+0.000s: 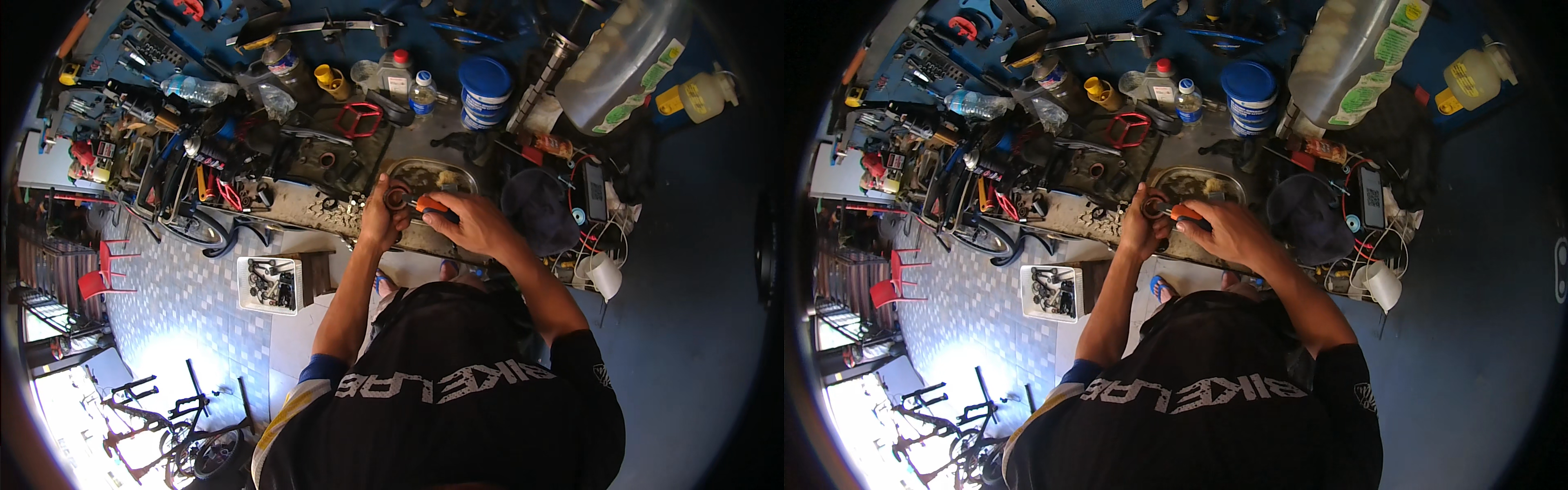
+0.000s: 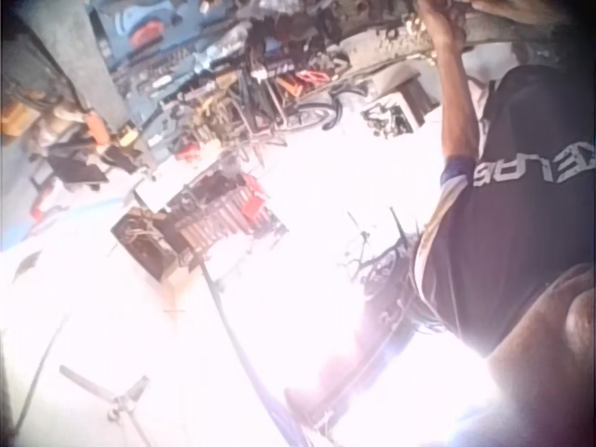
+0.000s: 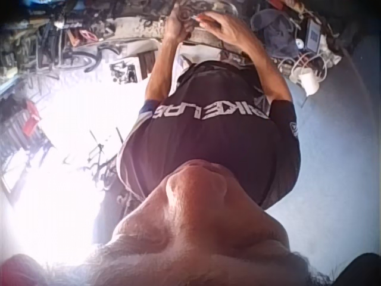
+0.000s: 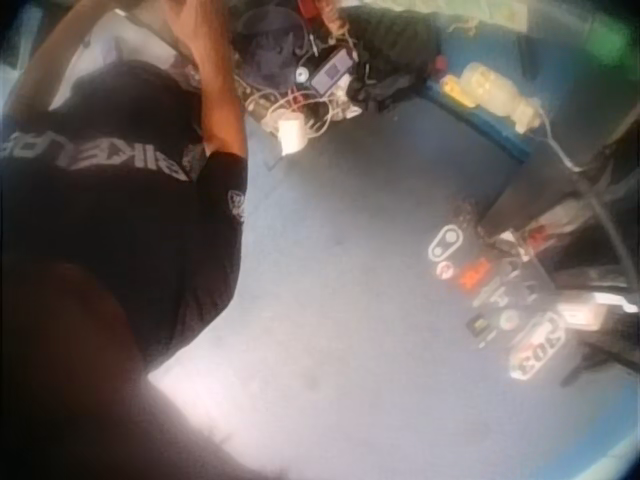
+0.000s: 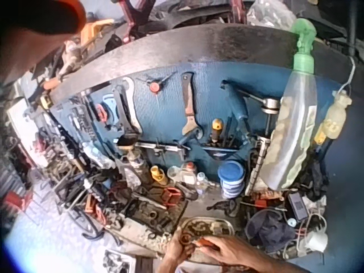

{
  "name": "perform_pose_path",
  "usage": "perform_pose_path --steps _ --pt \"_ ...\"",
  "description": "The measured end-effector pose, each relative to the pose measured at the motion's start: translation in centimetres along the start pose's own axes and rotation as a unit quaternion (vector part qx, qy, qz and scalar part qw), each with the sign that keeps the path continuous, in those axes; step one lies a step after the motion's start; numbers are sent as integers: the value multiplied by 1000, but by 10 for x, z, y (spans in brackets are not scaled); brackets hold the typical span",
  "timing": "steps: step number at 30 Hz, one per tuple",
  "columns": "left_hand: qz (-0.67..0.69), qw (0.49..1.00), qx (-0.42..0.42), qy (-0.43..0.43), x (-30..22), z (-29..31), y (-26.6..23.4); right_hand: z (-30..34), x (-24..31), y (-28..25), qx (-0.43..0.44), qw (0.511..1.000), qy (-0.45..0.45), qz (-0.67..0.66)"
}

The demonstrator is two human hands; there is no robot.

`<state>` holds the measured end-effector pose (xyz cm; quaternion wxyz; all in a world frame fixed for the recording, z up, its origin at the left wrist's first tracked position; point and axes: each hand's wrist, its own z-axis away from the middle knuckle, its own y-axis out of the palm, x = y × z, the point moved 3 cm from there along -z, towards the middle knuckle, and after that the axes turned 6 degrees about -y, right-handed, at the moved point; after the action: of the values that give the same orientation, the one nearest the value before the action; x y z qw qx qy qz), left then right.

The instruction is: The person scrubs small bicycle parts in a metal tray using a brush and liquid, then places the cleaned parts into a white plastic bin. The person also handles a black cylindrical tool and wipes it with a cloth.

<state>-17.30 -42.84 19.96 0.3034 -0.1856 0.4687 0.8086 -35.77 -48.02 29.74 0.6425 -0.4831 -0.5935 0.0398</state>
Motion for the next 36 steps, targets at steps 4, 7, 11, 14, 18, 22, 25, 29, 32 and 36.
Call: perform_pose_path --steps 4,7,11,14,18,22,25,29,32,36 --pt "-3 1000 -12 2 -1 3 0 -7 -1 2 7 1000 -15 0" --pt "-3 1000 -9 2 -1 6 -1 -11 2 1 39 999 8 10" --pt "-7 999 -30 15 -6 10 -4 -9 -1 2 16 999 21 -32" --pt "-79 988 -107 77 -27 17 -24 1 -6 -17 -78 995 52 -42" --pt "-309 893 -190 265 -84 38 -68 55 -30 -23 -120 981 119 96" --pt "-583 693 -294 305 -123 35 -104 117 -57 8 -17 946 269 179" --pt "-652 642 -305 263 -122 12 -128 135 -59 28 9 910 351 219" --pt "-695 617 -274 247 -112 -11 -138 137 -64 46 -19 898 334 287" --pt "-713 597 -284 233 -112 -7 -123 137 -63 47 -34 896 314 310" --pt "-606 642 -303 359 -120 11 -113 123 -49 39 -109 920 213 310"
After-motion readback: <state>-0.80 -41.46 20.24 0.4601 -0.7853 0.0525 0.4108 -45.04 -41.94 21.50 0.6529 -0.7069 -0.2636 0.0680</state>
